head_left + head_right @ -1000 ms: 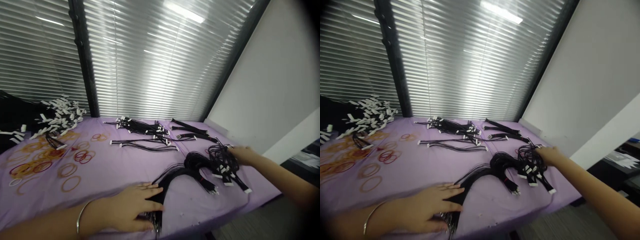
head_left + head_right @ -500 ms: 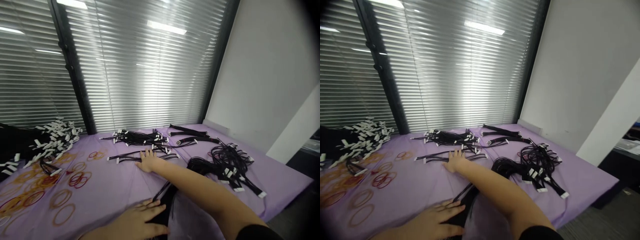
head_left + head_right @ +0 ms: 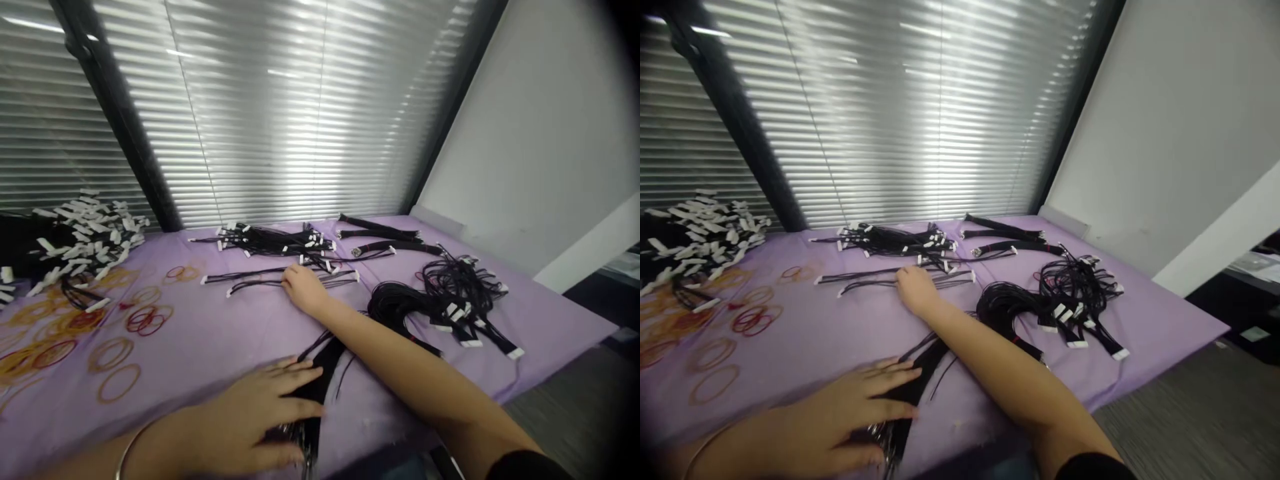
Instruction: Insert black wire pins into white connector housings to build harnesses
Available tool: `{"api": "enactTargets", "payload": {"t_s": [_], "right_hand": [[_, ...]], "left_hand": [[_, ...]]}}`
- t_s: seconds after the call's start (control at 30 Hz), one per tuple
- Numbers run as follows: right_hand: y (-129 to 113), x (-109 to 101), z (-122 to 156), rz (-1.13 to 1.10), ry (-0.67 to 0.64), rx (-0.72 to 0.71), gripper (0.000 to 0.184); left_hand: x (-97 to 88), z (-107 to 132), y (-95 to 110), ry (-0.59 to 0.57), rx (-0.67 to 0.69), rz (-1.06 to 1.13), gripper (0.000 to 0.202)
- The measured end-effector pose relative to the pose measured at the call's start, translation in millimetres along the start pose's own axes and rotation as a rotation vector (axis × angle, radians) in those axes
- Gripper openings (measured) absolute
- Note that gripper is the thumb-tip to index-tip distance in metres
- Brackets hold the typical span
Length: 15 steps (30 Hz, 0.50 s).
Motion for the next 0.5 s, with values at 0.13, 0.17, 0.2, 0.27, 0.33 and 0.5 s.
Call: {"api": "enactTargets", "payload": {"t_s": [0.13,0.17,0.2,0.27,0.33,0.5], "right_hand": [[0,-16,4,-0.111,0.106,0.038,0.021],[-2,-22,4,-0.128,0.117,0.042,0.024],[-4,-28,4,-0.142,0.124,0.032,0.026],[-11,-46,2,-0.164,0.128,-0.021,0.028],[-18,-68,1,-0.172,0.123,-0.095,0.027],[-25,-114,12,-0.200,0.121,-0.288,0.035]], "left_hand": [[-4.0,0,-26,0.295,-0.220,0.487,0.037],[-5.9,0,-37,0.422,-0.310,0.679,0.032],[-7.0,1,-48,0.554,-0.400,0.877,0.029],[-8.5,3,-67,0.816,-0.554,1.209,0.034],[-10.8,4,-77,0.979,-0.652,1.360,0.047],[-18.4,6,-79,1.046,-0.652,1.433,0.046]]}}
Point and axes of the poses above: each hand's wrist, its own z-axis away from the middle knuckle, its own x-axis out of the palm, y = z × x, the point moved 6 cm from there along -z, towards the middle knuckle, and after that the axes turned 11 degrees about y, right-handed, at the moved point
